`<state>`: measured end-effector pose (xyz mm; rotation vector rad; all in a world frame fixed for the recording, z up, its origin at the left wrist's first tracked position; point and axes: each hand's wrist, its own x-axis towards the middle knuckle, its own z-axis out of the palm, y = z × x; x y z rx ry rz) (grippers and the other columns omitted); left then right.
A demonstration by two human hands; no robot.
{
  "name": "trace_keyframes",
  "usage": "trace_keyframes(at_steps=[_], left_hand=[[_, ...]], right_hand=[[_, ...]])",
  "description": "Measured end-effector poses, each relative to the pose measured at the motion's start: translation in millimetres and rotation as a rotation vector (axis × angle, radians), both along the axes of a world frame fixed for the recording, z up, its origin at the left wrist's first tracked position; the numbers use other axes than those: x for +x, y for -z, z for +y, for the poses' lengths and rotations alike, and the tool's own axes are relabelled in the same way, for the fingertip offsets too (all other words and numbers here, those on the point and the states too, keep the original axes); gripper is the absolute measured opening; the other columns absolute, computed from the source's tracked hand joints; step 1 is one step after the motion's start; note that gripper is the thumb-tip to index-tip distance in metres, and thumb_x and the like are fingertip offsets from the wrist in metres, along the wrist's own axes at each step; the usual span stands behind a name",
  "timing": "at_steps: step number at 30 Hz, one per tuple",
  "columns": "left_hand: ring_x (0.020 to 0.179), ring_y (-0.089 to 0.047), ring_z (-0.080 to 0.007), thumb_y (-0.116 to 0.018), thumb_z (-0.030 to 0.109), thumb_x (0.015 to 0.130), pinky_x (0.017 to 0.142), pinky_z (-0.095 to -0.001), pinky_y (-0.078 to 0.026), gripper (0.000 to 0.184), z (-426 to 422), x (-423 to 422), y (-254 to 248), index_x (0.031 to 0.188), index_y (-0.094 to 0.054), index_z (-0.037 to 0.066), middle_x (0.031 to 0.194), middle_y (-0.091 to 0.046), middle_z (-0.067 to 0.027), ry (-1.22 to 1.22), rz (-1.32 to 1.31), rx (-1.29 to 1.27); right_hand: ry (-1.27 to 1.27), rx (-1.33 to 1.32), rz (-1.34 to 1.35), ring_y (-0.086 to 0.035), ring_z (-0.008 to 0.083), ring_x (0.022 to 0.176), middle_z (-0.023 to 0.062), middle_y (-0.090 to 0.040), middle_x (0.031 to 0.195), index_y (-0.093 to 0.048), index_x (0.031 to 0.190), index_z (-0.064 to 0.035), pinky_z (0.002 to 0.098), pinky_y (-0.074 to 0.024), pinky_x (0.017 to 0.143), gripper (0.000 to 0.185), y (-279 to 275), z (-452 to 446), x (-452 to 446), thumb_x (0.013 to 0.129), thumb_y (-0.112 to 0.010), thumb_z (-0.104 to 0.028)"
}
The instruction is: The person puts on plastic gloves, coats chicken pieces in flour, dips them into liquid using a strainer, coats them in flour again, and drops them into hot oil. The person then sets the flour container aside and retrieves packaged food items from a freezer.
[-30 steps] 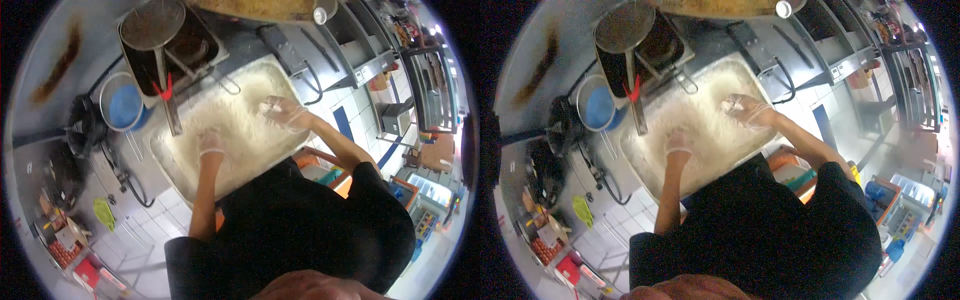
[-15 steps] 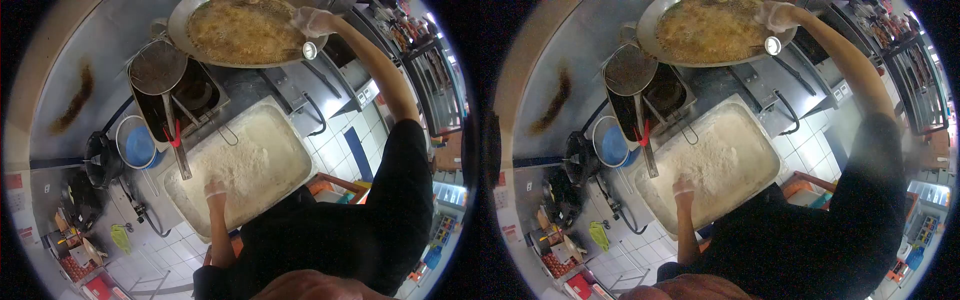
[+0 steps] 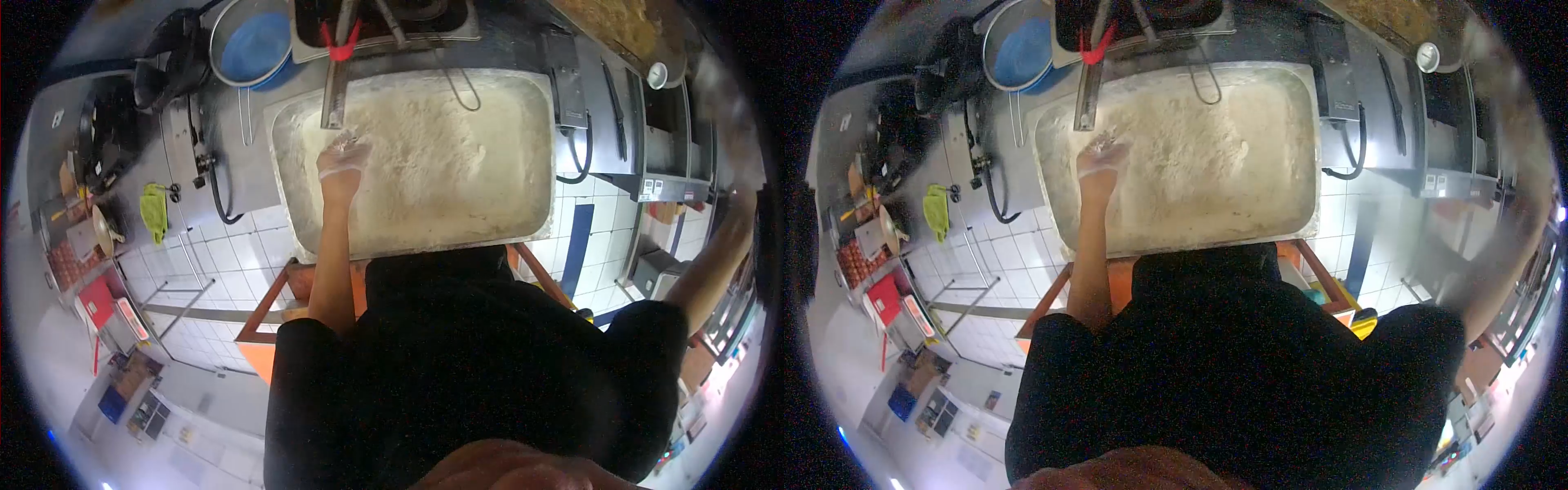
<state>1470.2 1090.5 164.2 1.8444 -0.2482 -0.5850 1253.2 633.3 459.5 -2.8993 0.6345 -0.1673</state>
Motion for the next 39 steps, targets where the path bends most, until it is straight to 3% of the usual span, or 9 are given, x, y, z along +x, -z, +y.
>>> trace_keyframes(at_steps=[5,9,13,19,21,26,30,32,39], left_hand=[[0.113,-0.067,-0.0347,-0.065,0.030,0.093,0.097,-0.0426,-0.053,0.047,22.3,2.4,32.4,0.127,-0.065,-0.002,0.124,-0.068,-0.0237,0.372,-0.706,0.709],[0.129,-0.056,-0.0397,-0.067,0.034,0.089,0.106,-0.0452,-0.047,0.064,6.5,8.7,32.4,0.141,-0.054,-0.002,0.144,-0.055,-0.0248,0.394,-0.661,1.018],[0.125,-0.057,-0.0428,-0.069,0.030,0.085,0.105,-0.0464,-0.046,0.057,-6.0,25.6,108.7,0.133,-0.059,0.000,0.137,-0.058,-0.0266,0.525,-0.727,0.534],[0.118,-0.062,-0.0434,-0.071,0.023,0.082,0.105,-0.0459,-0.047,0.046,-9.6,59.0,-11.4,0.119,-0.066,-0.003,0.124,-0.065,-0.0287,0.963,-0.275,0.685],[0.115,-0.064,-0.0415,-0.069,0.020,0.083,0.102,-0.0444,-0.049,0.045,29.8,43.5,-15.5,0.120,-0.065,-0.004,0.120,-0.066,-0.0288,0.788,-0.578,0.793],[0.113,-0.065,-0.0393,-0.064,0.020,0.088,0.100,-0.0447,-0.050,0.045,63.6,-11.0,30.2,0.126,-0.063,-0.005,0.118,-0.067,-0.0292,0.801,-0.771,0.751],[0.105,-0.067,-0.0391,-0.058,0.020,0.093,0.096,-0.0454,-0.051,0.038,51.0,-22.9,32.2,0.120,-0.065,-0.005,0.107,-0.068,-0.0293,0.730,-0.313,0.470],[0.103,-0.067,-0.0396,-0.057,0.021,0.094,0.094,-0.0459,-0.052,0.035,54.1,-15.6,20.4,0.113,-0.067,-0.006,0.105,-0.069,-0.0280,0.574,-0.270,0.360],[0.102,-0.070,-0.0407,-0.058,0.018,0.092,0.091,-0.0458,-0.056,0.030,72.5,-0.5,-45.5,0.107,-0.072,-0.003,0.109,-0.071,-0.0261,0.790,-0.335,0.952]], right_hand=[[0.134,0.622,0.520,-0.057,0.0380,0.118,0.0263,-0.059,0.126,-0.063,0.116,0.0027,0.0438,-0.0485,0.098,0.038,102.2,158.3,36.1,0.097,-0.056,-0.030],[-0.011,0.326,0.422,-0.061,0.0389,0.111,0.0273,-0.064,0.113,-0.063,0.111,0.0022,0.0455,-0.0487,0.098,0.033,362.4,165.0,27.8,0.093,-0.060,-0.025],[-0.220,0.482,0.296,-0.047,0.0424,0.134,0.0317,-0.055,0.136,-0.053,0.136,0.0066,0.0468,-0.0373,0.115,0.046,314.8,220.8,127.1,0.097,-0.052,-0.020],[-0.421,0.657,0.655,-0.052,0.0378,0.130,0.0234,-0.055,0.140,-0.055,0.139,-0.0017,0.0488,-0.0433,0.113,0.050,238.9,292.7,177.0,0.095,-0.060,-0.025],[-0.505,0.551,0.656,-0.053,0.0404,0.128,0.0230,-0.047,0.148,-0.051,0.142,-0.0012,0.0478,-0.0437,0.114,0.060,211.9,306.9,160.6,0.092,-0.065,-0.032],[-0.389,0.260,0.456,-0.055,0.0407,0.127,0.0284,-0.048,0.144,-0.059,0.136,-0.0087,0.0507,-0.0462,0.109,0.047,280.7,366.9,123.6,0.094,-0.063,-0.028],[-0.566,0.962,0.362,-0.056,0.0419,0.126,0.0302,-0.059,0.131,-0.065,0.122,-0.0010,0.0443,-0.0443,0.112,0.038,320.5,319.8,112.7,0.093,-0.066,-0.026],[-0.024,0.982,0.401,-0.048,0.0372,0.138,0.0263,-0.046,0.150,-0.051,0.145,-0.0052,0.0413,-0.0370,0.120,0.052,252.0,298.6,103.3,0.098,-0.059,-0.028],[0.029,0.188,0.669,-0.037,0.0367,0.148,0.0316,-0.034,0.158,-0.031,0.157,0.0014,0.0412,-0.0364,0.119,0.071,232.0,277.7,72.9,0.102,-0.054,-0.038]])
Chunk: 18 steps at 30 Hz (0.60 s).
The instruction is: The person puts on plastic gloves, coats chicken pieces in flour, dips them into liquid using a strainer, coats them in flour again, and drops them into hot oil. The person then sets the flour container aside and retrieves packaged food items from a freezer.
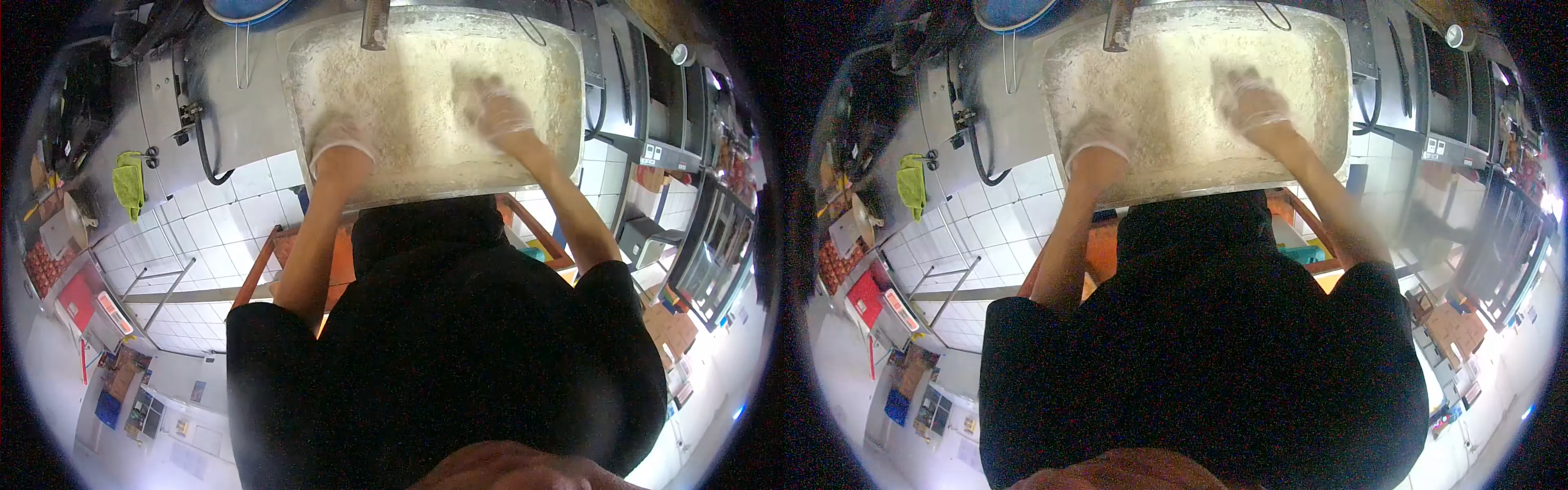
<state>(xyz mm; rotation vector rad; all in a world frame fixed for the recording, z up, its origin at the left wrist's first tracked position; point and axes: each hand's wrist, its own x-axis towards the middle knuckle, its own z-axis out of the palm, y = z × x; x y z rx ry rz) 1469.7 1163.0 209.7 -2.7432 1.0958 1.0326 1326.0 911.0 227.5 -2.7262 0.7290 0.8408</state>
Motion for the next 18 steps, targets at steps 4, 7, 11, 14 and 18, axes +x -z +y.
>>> trace_keyframes(at_steps=[4,7,11,14,18], left_hand=[[0.100,-0.070,-0.0399,-0.061,0.016,0.087,0.089,-0.0454,-0.056,0.028,-10.7,-38.9,23.9,0.104,-0.074,-0.003,0.105,-0.072,-0.0256,0.045,0.116,0.054],[0.097,-0.071,-0.0397,-0.062,0.016,0.085,0.087,-0.0452,-0.056,0.027,-19.0,-40.7,108.0,0.100,-0.075,-0.002,0.106,-0.072,-0.0249,0.299,0.281,-0.032],[0.105,-0.067,-0.0382,-0.063,0.019,0.086,0.094,-0.0420,-0.053,0.036,-36.8,-12.3,17.7,0.115,-0.070,-0.002,0.121,-0.068,-0.0261,-0.065,0.512,-0.131],[0.113,-0.063,-0.0395,-0.065,0.023,0.088,0.100,-0.0402,-0.049,0.049,-19.2,5.0,15.6,0.130,-0.061,-0.001,0.128,-0.064,-0.0276,-0.358,0.479,-0.431],[0.118,-0.061,-0.0421,-0.065,0.025,0.090,0.104,-0.0412,-0.047,0.061,3.5,26.6,51.9,0.144,-0.049,0.004,0.134,-0.060,-0.0275,-0.529,0.301,-0.547]], right_hand=[[-0.042,0.452,0.429,-0.057,0.0365,0.125,0.0277,-0.058,0.138,-0.054,0.141,0.0012,0.0414,-0.0426,0.111,0.054,19.2,42.9,11.3,0.097,-0.057,-0.031],[-0.001,0.636,0.224,-0.061,0.0318,0.116,0.0259,-0.066,0.126,-0.061,0.132,0.0013,0.0409,-0.0454,0.106,0.045,47.6,61.9,9.8,0.096,-0.060,-0.026],[0.312,1.145,-0.414,-0.063,0.0279,0.115,0.0244,-0.068,0.123,-0.060,0.134,0.0015,0.0392,-0.0467,0.106,0.044,39.7,43.3,20.9,0.098,-0.062,-0.024],[0.045,0.335,-0.424,-0.062,0.0322,0.120,0.0259,-0.062,0.131,-0.056,0.139,-0.0034,0.0416,-0.0479,0.109,0.044,8.4,26.6,45.8,0.102,-0.054,-0.028],[0.180,0.198,-0.073,-0.057,0.0341,0.123,0.0261,-0.058,0.129,-0.048,0.144,-0.0010,0.0463,-0.0448,0.111,0.046,21.9,-10.6,40.3,0.100,-0.049,-0.015]])
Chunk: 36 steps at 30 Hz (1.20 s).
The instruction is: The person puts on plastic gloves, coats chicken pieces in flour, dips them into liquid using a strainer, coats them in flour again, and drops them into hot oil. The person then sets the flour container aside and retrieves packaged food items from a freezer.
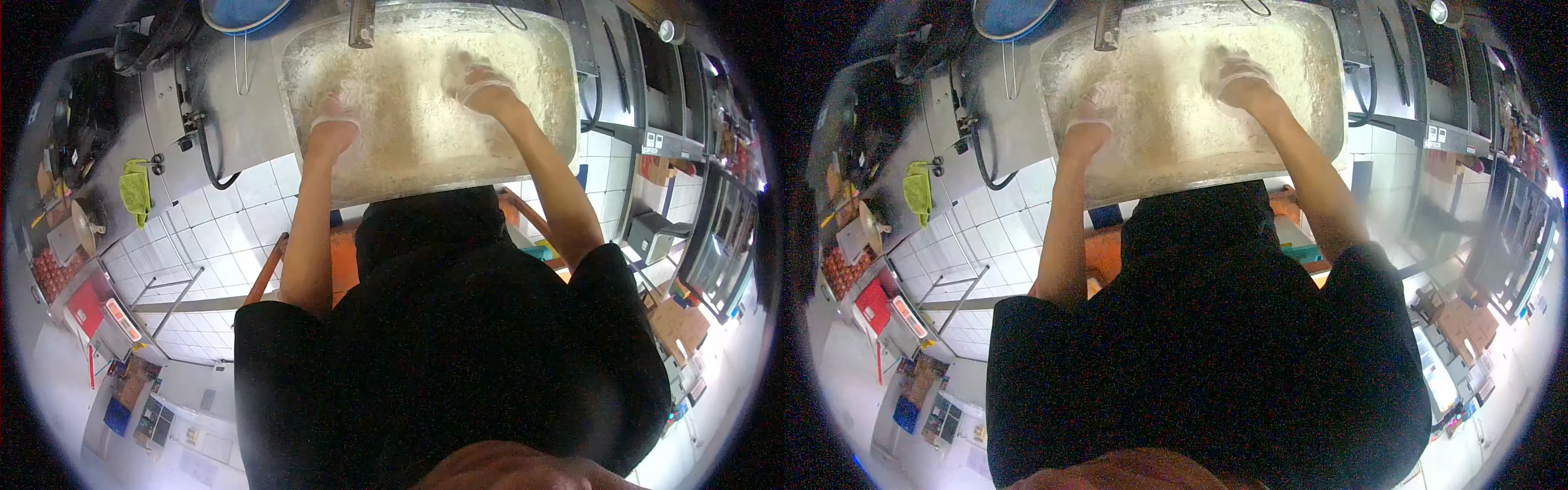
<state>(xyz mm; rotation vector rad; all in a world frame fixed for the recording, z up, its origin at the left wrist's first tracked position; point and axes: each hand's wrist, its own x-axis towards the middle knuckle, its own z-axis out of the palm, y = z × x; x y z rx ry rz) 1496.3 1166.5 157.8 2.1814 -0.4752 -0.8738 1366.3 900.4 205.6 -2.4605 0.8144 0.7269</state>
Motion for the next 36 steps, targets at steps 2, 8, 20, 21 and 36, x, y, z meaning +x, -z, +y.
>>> trace_keyframes(at_steps=[2,8,20,21,36], left_hand=[[0.119,-0.061,-0.0420,-0.065,0.023,0.090,0.104,-0.0424,-0.048,0.062,-5.3,5.8,20.5,0.146,-0.047,0.004,0.135,-0.059,-0.0270,0.082,-0.261,0.026],[0.116,-0.063,-0.0387,-0.064,0.022,0.087,0.099,-0.0450,-0.050,0.040,-48.1,-12.8,61.2,0.122,-0.067,0.003,0.124,-0.066,-0.0214,0.433,-0.767,0.127],[0.109,-0.063,-0.0419,-0.051,0.031,0.097,0.097,-0.0457,-0.049,0.043,-15.7,-45.3,12.3,0.122,-0.064,-0.002,0.113,-0.066,-0.0286,0.273,-0.393,-0.057],[0.112,-0.062,-0.0403,-0.049,0.035,0.100,0.099,-0.0442,-0.048,0.047,-26.8,-50.8,23.9,0.126,-0.061,-0.002,0.118,-0.065,-0.0282,0.207,-0.384,-0.101],[0.140,-0.042,-0.0293,-0.038,0.046,0.108,0.115,-0.0396,-0.036,0.067,-106.0,-85.6,33.3,0.155,-0.031,-0.001,0.160,-0.033,-0.0200,-0.540,0.637,-0.574]], right_hand=[[0.007,0.098,0.117,-0.064,0.0344,0.111,0.0263,-0.063,0.124,-0.052,0.137,0.0008,0.0450,-0.0505,0.102,0.041,24.6,-6.0,0.2,0.099,-0.048,-0.014],[-0.382,0.256,-0.260,-0.068,0.0337,0.102,0.0242,-0.067,0.120,-0.058,0.130,-0.0012,0.0436,-0.0533,0.097,0.035,1.5,56.8,20.8,0.098,-0.049,-0.012],[-0.144,0.484,-0.306,-0.056,0.0326,0.127,0.0251,-0.055,0.142,-0.041,0.154,-0.0057,0.0437,-0.0399,0.114,0.067,-11.4,24.9,-7.4,0.106,-0.039,-0.053],[0.023,0.554,-0.350,-0.055,0.0316,0.127,0.0234,-0.055,0.143,-0.045,0.151,-0.0048,0.0430,-0.0395,0.113,0.061,4.3,49.1,-6.9,0.107,-0.039,-0.047],[0.881,1.259,-0.880,-0.055,0.0235,0.123,0.0122,-0.055,0.142,-0.043,0.151,-0.0058,0.0363,-0.0428,0.109,0.053,36.6,86.1,-11.0,0.110,-0.042,-0.039]])
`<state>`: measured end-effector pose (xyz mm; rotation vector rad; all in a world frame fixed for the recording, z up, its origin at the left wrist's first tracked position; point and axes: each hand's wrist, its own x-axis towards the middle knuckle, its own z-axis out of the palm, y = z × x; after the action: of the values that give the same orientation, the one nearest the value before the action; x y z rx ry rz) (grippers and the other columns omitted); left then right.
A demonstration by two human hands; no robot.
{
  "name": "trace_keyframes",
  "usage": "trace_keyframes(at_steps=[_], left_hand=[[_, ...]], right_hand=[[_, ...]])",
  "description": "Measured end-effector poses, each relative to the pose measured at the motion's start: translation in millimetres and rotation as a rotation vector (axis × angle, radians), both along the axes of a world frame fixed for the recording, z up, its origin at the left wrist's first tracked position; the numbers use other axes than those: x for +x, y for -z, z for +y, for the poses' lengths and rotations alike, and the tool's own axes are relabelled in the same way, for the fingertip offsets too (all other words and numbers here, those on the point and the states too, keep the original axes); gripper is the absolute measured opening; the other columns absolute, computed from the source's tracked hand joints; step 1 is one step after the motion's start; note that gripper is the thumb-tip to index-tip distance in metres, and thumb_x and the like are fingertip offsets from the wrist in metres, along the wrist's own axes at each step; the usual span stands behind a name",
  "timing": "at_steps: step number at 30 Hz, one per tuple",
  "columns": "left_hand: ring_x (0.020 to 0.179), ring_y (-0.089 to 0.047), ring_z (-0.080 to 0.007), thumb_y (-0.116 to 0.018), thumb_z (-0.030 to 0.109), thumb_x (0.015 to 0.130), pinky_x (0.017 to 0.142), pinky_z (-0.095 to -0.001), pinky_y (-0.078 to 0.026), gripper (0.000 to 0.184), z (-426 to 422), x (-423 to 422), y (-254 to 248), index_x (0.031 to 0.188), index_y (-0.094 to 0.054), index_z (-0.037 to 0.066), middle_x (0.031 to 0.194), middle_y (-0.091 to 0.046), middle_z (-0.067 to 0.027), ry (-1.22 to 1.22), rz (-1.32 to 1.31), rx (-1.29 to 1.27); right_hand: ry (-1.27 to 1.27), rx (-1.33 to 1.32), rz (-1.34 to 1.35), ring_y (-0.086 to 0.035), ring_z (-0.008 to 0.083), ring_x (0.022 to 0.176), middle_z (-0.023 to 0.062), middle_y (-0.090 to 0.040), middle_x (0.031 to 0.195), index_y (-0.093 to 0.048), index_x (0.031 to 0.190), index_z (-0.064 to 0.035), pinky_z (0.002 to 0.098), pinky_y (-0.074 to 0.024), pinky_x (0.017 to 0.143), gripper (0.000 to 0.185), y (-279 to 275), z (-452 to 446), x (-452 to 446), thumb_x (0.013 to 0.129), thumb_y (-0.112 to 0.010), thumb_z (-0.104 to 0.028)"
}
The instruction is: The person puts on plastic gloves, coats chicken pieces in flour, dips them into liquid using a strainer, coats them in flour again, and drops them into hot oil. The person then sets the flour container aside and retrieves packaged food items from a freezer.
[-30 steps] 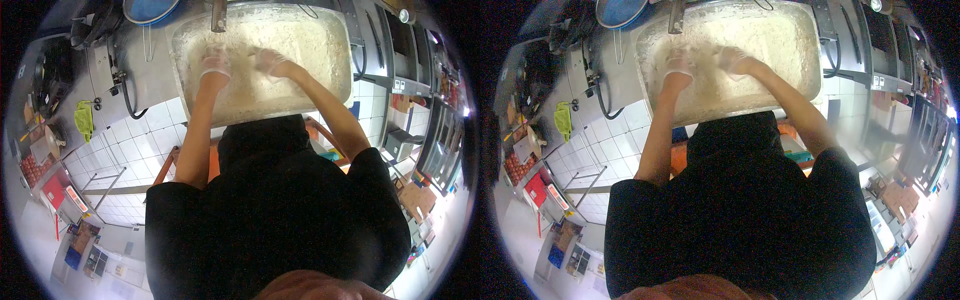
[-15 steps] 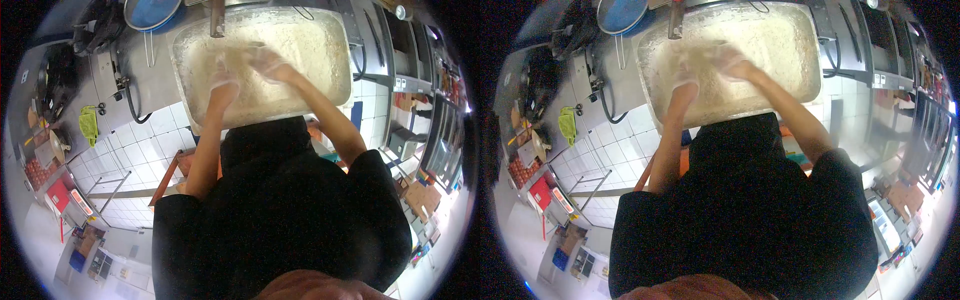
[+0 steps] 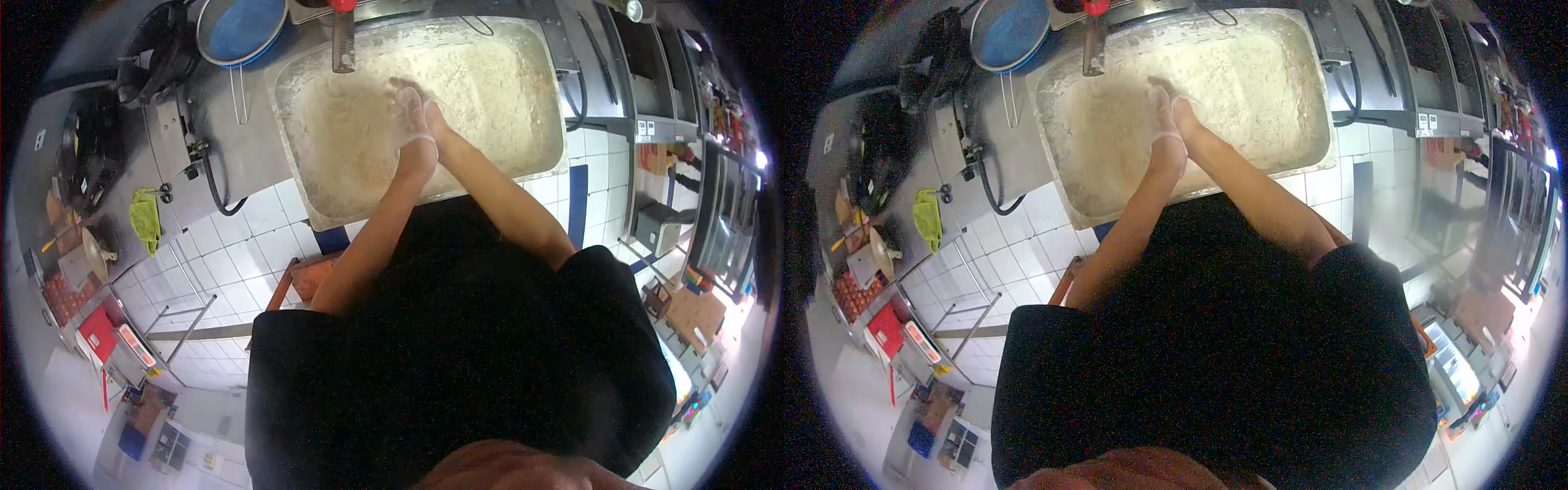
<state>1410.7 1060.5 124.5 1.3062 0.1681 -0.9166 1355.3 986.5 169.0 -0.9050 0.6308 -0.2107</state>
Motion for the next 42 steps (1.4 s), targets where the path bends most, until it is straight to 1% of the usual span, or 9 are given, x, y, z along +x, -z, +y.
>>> trace_keyframes(at_steps=[4,7,8,13,14,16,20,27,42], left_hand=[[0.127,-0.055,-0.0353,-0.045,0.029,0.106,0.105,-0.0430,-0.047,0.052,7.9,27.3,-28.1,0.147,-0.043,-0.004,0.149,-0.048,-0.0255,0.523,-0.201,0.428],[0.120,-0.060,-0.0371,-0.052,0.027,0.102,0.102,-0.0440,-0.048,0.049,57.0,28.0,-29.0,0.138,-0.052,-0.005,0.137,-0.058,-0.0271,0.621,-1.659,0.835],[0.113,-0.062,-0.0381,-0.056,0.033,0.099,0.099,-0.0454,-0.050,0.046,71.3,31.4,-58.4,0.131,-0.059,-0.001,0.127,-0.063,-0.0273,0.511,-1.416,0.824],[0.111,-0.062,-0.0374,-0.069,0.041,0.091,0.091,-0.0491,-0.050,0.051,124.1,42.1,-82.8,0.123,-0.064,0.002,0.120,-0.065,-0.0255,0.086,-1.085,1.387],[0.112,-0.062,-0.0377,-0.070,0.040,0.090,0.091,-0.0498,-0.050,0.053,137.9,42.7,-82.8,0.125,-0.062,0.001,0.123,-0.063,-0.0243,0.221,-0.661,1.276],[0.095,-0.068,-0.0410,-0.057,0.021,0.095,0.084,-0.0506,-0.054,0.028,133.5,22.6,-83.6,0.109,-0.065,-0.002,0.097,-0.070,-0.0264,0.017,-1.014,1.321],[0.107,-0.066,-0.0413,-0.064,0.029,0.093,0.094,-0.0491,-0.052,0.040,168.8,-6.5,-105.0,0.122,-0.063,0.002,0.112,-0.069,-0.0252,-0.181,-0.612,1.231],[0.111,-0.067,-0.0384,-0.071,0.035,0.089,0.096,-0.0440,-0.053,0.049,295.6,-126.6,-139.6,0.125,-0.066,0.003,0.118,-0.069,-0.0244,-0.470,-0.286,1.309],[0.099,-0.071,-0.0378,-0.063,0.025,0.085,0.083,-0.0471,-0.057,0.025,707.6,-502.9,-87.9,0.100,-0.076,0.009,0.106,-0.074,-0.0172,-0.568,0.674,1.596]], right_hand=[[-0.275,0.317,-0.013,-0.061,0.0274,0.106,0.0117,-0.064,0.122,-0.053,0.137,-0.0069,0.0429,-0.0477,0.097,0.049,-52.8,2.4,-16.5,0.106,-0.047,-0.044],[-0.190,-0.690,0.150,-0.064,0.0283,0.095,0.0107,-0.068,0.112,-0.062,0.125,-0.0062,0.0410,-0.0501,0.089,0.041,-77.1,-43.6,-50.7,0.102,-0.056,-0.040],[-0.171,-1.379,0.224,-0.064,0.0284,0.096,0.0108,-0.069,0.112,-0.064,0.122,-0.0057,0.0406,-0.0501,0.091,0.040,-80.3,-71.8,-66.3,0.101,-0.060,-0.039],[-0.063,-2.248,0.548,-0.066,0.0356,0.097,0.0155,-0.071,0.107,-0.067,0.110,-0.0003,0.0472,-0.0526,0.090,0.034,-73.1,-204.1,-174.5,0.097,-0.062,-0.032],[-0.271,-2.182,0.467,-0.066,0.0349,0.103,0.0173,-0.070,0.113,-0.066,0.117,-0.0009,0.0474,-0.0513,0.095,0.032,-10.2,-259.3,-202.0,0.093,-0.062,-0.022],[-0.668,-1.942,0.328,-0.066,0.0336,0.115,0.0209,-0.067,0.126,-0.065,0.129,-0.0019,0.0478,-0.0486,0.105,0.044,107.1,-365.1,-257.8,0.086,-0.060,-0.004],[-0.337,-1.089,0.343,-0.065,0.0321,0.092,0.0209,-0.068,0.115,-0.054,0.132,0.0064,0.0431,-0.0534,0.080,0.070,-22.7,-241.2,-203.9,0.092,-0.070,-0.049],[-0.408,-0.814,0.083,-0.061,0.0215,0.078,0.0149,-0.065,0.094,-0.060,0.097,-0.0013,0.0364,-0.0552,0.071,0.037,39.8,-195.6,-182.2,0.094,-0.076,-0.034],[-1.742,-1.004,-0.430,-0.068,0.0201,0.083,0.0127,-0.074,0.094,-0.067,0.123,-0.0012,0.0367,-0.0531,0.077,0.037,0.7,546.1,69.6,0.090,-0.063,-0.016]])
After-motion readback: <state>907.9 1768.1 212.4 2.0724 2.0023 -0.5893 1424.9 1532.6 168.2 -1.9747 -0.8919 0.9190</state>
